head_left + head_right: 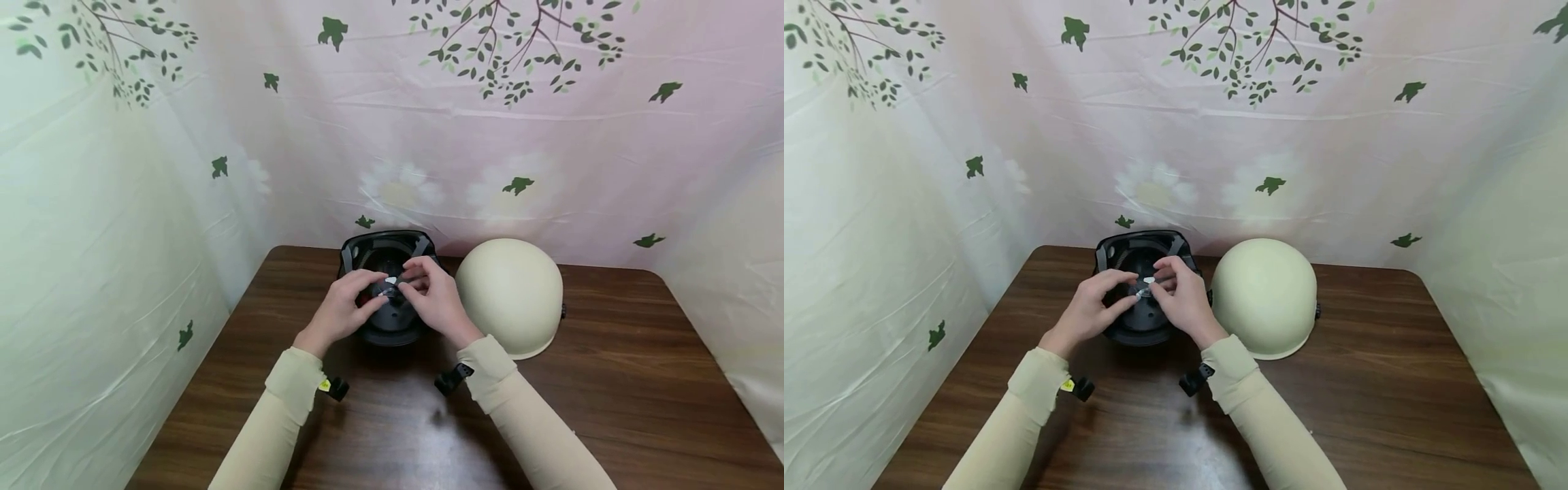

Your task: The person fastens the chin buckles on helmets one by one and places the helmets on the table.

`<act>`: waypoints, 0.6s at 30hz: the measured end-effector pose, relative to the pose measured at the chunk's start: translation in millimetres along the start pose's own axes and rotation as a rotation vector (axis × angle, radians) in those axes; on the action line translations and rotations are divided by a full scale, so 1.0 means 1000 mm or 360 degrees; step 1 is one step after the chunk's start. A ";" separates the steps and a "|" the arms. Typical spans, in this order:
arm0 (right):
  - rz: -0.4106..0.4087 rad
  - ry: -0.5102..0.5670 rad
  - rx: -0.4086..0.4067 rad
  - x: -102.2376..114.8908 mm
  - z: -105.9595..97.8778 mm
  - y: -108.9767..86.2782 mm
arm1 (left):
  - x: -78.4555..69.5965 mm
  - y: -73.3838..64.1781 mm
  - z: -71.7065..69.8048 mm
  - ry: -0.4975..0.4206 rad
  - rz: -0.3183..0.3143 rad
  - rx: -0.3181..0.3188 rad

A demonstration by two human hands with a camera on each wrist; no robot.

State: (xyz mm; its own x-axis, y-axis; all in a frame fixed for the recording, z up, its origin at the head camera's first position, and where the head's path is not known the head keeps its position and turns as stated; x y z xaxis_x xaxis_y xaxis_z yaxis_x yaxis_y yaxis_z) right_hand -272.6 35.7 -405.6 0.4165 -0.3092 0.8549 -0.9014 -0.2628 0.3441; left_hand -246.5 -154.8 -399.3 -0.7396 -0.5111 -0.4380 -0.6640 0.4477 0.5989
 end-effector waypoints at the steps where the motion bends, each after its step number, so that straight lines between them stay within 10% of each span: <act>1: 0.0001 0.0009 -0.0015 -0.001 -0.002 -0.001 | -0.002 -0.002 0.002 -0.0003 0.0010 0.0001; 11: 0.0022 0.0118 -0.0140 -0.004 -0.024 -0.003 | 0.001 -0.016 -0.006 0.0253 -0.0081 -0.0217; 18: 0.0011 0.0027 -0.0250 -0.006 -0.040 -0.005 | 0.017 -0.032 -0.006 0.0210 -0.0265 -0.0144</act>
State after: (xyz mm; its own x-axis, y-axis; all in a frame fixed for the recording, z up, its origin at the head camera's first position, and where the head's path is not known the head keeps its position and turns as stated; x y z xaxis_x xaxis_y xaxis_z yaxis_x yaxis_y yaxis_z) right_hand -275.4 75.2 -396.8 0.4094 -0.2945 0.8635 -0.9122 -0.1141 0.3936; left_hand -236.7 -181.9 -422.3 -0.5958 -0.6668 -0.4477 -0.7588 0.2848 0.5858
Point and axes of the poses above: each hand's wrist, its own y-axis towards the middle knuckle, its own z-axis out of the palm, x = y × z, the point moved 5 cm from there along y, towards the middle knuckle, and after that the axes turned 3 degrees about z, right-handed, at the moved point
